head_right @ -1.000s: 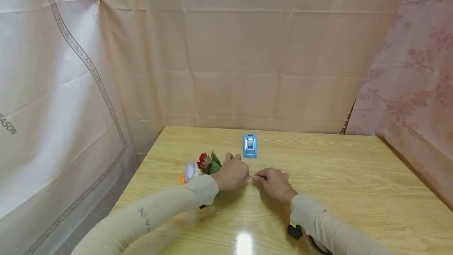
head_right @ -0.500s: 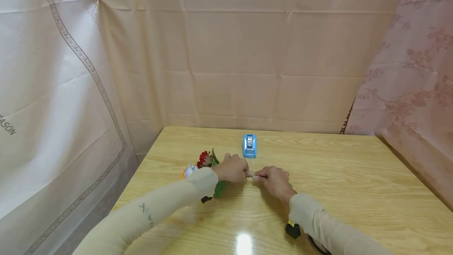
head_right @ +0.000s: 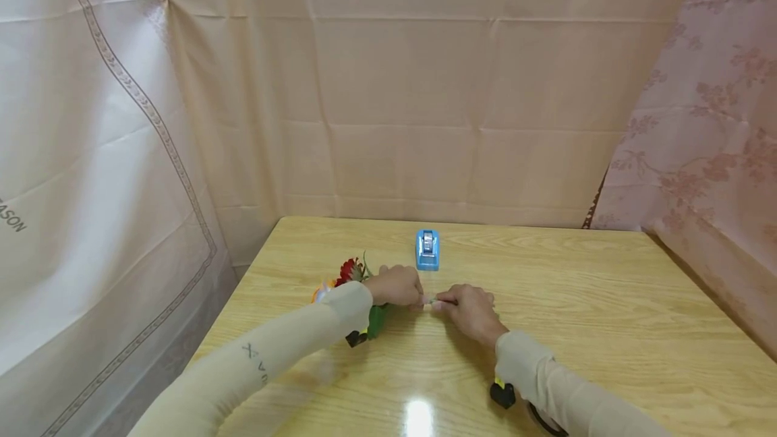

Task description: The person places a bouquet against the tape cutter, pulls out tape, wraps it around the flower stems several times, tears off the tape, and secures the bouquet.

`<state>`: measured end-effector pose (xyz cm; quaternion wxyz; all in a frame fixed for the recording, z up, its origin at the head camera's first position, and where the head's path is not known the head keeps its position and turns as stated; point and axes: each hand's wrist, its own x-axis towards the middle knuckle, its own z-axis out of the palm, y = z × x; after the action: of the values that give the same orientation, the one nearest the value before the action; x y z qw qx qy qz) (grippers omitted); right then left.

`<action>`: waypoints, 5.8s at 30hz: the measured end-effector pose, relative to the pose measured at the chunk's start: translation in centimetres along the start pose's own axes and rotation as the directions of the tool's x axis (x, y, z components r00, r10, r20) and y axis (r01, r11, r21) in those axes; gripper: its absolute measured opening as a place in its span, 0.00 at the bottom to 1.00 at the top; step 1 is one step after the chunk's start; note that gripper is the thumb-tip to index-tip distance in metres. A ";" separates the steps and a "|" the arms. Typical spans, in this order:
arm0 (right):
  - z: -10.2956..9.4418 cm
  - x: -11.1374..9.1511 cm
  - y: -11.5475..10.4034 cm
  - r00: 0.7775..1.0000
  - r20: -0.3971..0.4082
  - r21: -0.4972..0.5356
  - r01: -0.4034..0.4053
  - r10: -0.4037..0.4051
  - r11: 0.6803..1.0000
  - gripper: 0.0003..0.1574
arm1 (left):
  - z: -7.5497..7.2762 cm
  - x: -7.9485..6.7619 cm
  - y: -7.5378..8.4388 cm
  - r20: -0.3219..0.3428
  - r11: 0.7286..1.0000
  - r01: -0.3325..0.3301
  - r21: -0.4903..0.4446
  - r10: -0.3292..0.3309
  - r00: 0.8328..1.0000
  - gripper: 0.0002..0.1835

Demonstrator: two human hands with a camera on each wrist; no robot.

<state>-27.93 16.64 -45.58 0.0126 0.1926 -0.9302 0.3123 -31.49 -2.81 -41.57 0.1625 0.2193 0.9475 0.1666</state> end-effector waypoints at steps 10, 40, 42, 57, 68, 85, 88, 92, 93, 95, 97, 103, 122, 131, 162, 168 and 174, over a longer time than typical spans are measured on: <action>-0.1 0.0 -0.2 0.998 0.047 -0.013 -0.046 0.046 0.999 0.18 | 0.7 0.6 0.0 -0.091 0.994 -0.005 0.113 0.015 0.996 0.25; -0.7 0.8 -0.3 0.996 0.067 0.005 -0.057 0.057 0.998 0.12 | 1.3 0.0 0.4 -0.185 0.937 -0.099 0.334 0.168 0.968 0.19; -0.6 0.8 -0.2 0.996 0.060 0.005 -0.069 0.069 0.998 0.12 | 1.2 0.1 0.2 -0.159 0.949 -0.109 0.295 0.161 0.974 0.17; -0.3 0.9 0.0 0.996 0.042 0.025 -0.077 0.076 0.997 0.14 | 1.2 0.3 0.3 -0.169 0.919 -0.127 0.375 0.202 0.965 0.19; -0.8 1.3 -0.8 0.986 0.129 -0.025 -0.101 0.104 0.995 0.17 | 1.6 -0.2 0.6 -0.241 0.870 -0.100 0.482 0.241 0.940 0.21; -0.4 0.9 -0.2 0.997 0.053 0.024 -0.058 0.057 0.998 0.12 | 1.1 0.5 0.7 -0.155 0.880 -0.136 0.454 0.228 0.961 0.15; -0.4 0.9 -0.4 0.999 0.030 -0.004 -0.027 0.027 1.000 0.12 | 0.2 1.0 0.5 -0.116 0.915 -0.119 0.386 0.176 0.978 0.18; -0.2 1.0 -0.5 1.000 0.009 -0.036 0.007 -0.007 0.999 0.12 | -0.5 1.5 0.2 -0.057 0.949 -0.079 0.307 0.101 0.993 0.22; -0.2 1.0 -0.6 1.000 0.005 -0.037 0.010 -0.010 0.999 0.12 | -0.6 1.6 0.1 -0.037 0.956 -0.071 0.284 0.085 0.996 0.23; -0.1 1.0 -0.6 1.000 -0.010 -0.045 0.017 -0.017 0.999 0.12 | -0.8 1.9 -0.1 -0.001 0.970 -0.057 0.236 0.059 0.998 0.22; 0.1 1.0 -0.5 1.000 -0.022 -0.051 0.021 -0.022 0.998 0.11 | -0.9 2.3 -0.2 0.028 0.977 -0.048 0.208 0.043 0.999 0.20; 0.3 0.7 -0.3 0.998 -0.056 -0.060 0.016 -0.019 0.998 0.10 | -1.2 2.9 0.3 0.062 0.978 -0.002 0.207 -0.011 0.998 0.09; 0.7 0.7 0.1 0.996 -0.091 -0.044 0.023 -0.026 0.999 0.11 | -2.1 1.6 -0.1 0.079 0.998 0.053 0.045 -0.056 0.995 0.18; 0.6 0.8 0.1 0.998 -0.058 -0.032 -0.002 0.000 0.999 0.11 | -0.6 2.9 -0.5 -0.006 0.992 0.036 0.123 -0.035 0.999 0.05; 0.0 1.3 0.5 0.996 -0.033 -0.143 0.073 -0.079 0.987 0.10 | 1.6 0.6 1.2 -0.268 0.871 0.001 0.492 0.151 0.952 0.16; -0.1 1.6 0.6 0.999 0.029 -0.079 -0.028 0.030 0.996 0.16 | 1.8 0.7 0.9 -0.286 0.843 0.010 0.538 0.171 0.943 0.18; -0.2 1.9 0.7 0.993 0.097 -0.037 -0.058 0.061 0.998 0.19 | 2.3 0.7 0.8 -0.307 0.792 0.014 0.610 0.220 0.926 0.17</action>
<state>-30.00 16.60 -45.50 -0.0389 0.1796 -0.9403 0.2866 -30.94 -1.25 -43.46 -0.1024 0.2769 0.9505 -0.0969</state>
